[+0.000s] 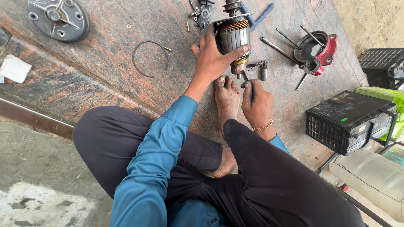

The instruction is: The person sits on the workshop floor holding a starter motor armature and works on its copper commutator end with a small hand tool, repeatedly scraping and turning the armature while steadying it against their leg.

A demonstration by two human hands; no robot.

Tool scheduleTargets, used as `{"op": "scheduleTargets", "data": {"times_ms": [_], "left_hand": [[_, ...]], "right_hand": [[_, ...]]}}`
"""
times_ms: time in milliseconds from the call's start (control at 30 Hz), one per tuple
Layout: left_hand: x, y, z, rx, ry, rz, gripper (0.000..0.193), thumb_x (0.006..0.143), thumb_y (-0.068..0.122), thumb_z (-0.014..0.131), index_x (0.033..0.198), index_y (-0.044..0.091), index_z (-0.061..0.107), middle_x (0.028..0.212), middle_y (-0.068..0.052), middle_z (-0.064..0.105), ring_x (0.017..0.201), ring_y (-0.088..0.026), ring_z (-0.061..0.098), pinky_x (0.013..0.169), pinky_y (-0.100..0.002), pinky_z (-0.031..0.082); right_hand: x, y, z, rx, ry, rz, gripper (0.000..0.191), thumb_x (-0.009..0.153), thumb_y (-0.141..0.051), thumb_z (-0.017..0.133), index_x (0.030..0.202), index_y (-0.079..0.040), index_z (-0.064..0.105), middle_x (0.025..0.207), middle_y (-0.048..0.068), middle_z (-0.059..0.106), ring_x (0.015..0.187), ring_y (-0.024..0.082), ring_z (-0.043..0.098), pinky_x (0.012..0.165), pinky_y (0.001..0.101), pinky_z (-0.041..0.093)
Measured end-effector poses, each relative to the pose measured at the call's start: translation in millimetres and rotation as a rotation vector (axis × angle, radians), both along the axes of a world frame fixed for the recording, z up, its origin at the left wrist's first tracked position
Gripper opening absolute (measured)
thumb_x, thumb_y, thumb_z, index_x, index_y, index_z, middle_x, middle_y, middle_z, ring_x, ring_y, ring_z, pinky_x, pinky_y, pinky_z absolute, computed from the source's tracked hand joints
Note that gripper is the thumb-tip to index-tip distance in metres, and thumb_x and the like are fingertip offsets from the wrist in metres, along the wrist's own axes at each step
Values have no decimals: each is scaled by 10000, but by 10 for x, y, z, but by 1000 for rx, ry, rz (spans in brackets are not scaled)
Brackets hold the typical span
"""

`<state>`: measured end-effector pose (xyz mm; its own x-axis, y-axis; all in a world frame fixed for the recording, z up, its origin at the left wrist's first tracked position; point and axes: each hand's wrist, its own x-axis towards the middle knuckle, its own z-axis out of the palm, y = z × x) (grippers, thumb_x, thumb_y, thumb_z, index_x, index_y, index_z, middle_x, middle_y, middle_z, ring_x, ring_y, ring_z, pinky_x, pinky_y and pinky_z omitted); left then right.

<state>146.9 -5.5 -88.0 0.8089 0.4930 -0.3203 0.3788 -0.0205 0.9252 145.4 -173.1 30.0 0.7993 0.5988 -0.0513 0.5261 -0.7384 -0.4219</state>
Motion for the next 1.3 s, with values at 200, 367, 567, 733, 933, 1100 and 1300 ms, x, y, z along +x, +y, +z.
{"op": "scheduleTargets", "data": {"times_ms": [200,367,567,733,933,1100,1300], "left_hand": [[13,-21,-7,16,-9,-4,1308,691,811,779,1574,-19,288,1561,-289,363,1433,-468,318,1187,-629,214],[-8,-23,-4,11,-16,4,1306,690,809,781,1576,-16,288,1559,-287,368,1433,-466,320,1188,-624,221],[-22,-58,-17,30,-34,10,1300,705,798,795,1576,-21,286,1564,-302,355,1451,-473,298,1193,-614,196],[-21,-69,-45,31,-59,20,1279,706,798,779,1573,-12,304,1563,-284,379,1476,-433,343,1216,-599,181],[-11,-96,-62,42,-57,15,1302,710,800,792,1574,-34,289,1566,-302,361,1486,-438,328,1223,-609,169],[-2,-116,-83,40,-55,17,1313,704,812,783,1571,-40,286,1566,-309,361,1478,-451,334,1226,-625,179],[3,-116,-97,9,-64,10,1327,695,818,772,1576,-38,272,1560,-336,328,1452,-495,294,1171,-631,236]], "right_hand": [[-21,7,43,-130,-50,-14,107,1021,-144,662,1050,-41,667,651,202,614,582,404,634,526,476,452],[-43,25,105,-172,-18,3,116,1022,-182,659,1044,-72,689,619,212,594,556,416,616,517,487,443],[-57,3,71,-213,106,-39,219,1102,-222,536,1044,-39,643,656,250,582,639,475,606,581,541,425],[-71,-79,-91,-53,330,-83,324,1130,-289,462,1024,2,558,711,226,605,690,457,613,607,490,441],[-78,-210,-267,102,512,-241,468,1155,-396,333,997,-10,545,746,120,559,657,226,517,612,387,440],[-71,-211,-282,135,626,-328,456,1131,-418,369,974,-27,544,713,25,523,631,104,473,576,314,420],[-85,-129,-297,212,811,-446,347,1095,-374,411,1070,-87,604,725,-33,525,615,55,456,552,246,399]]}}
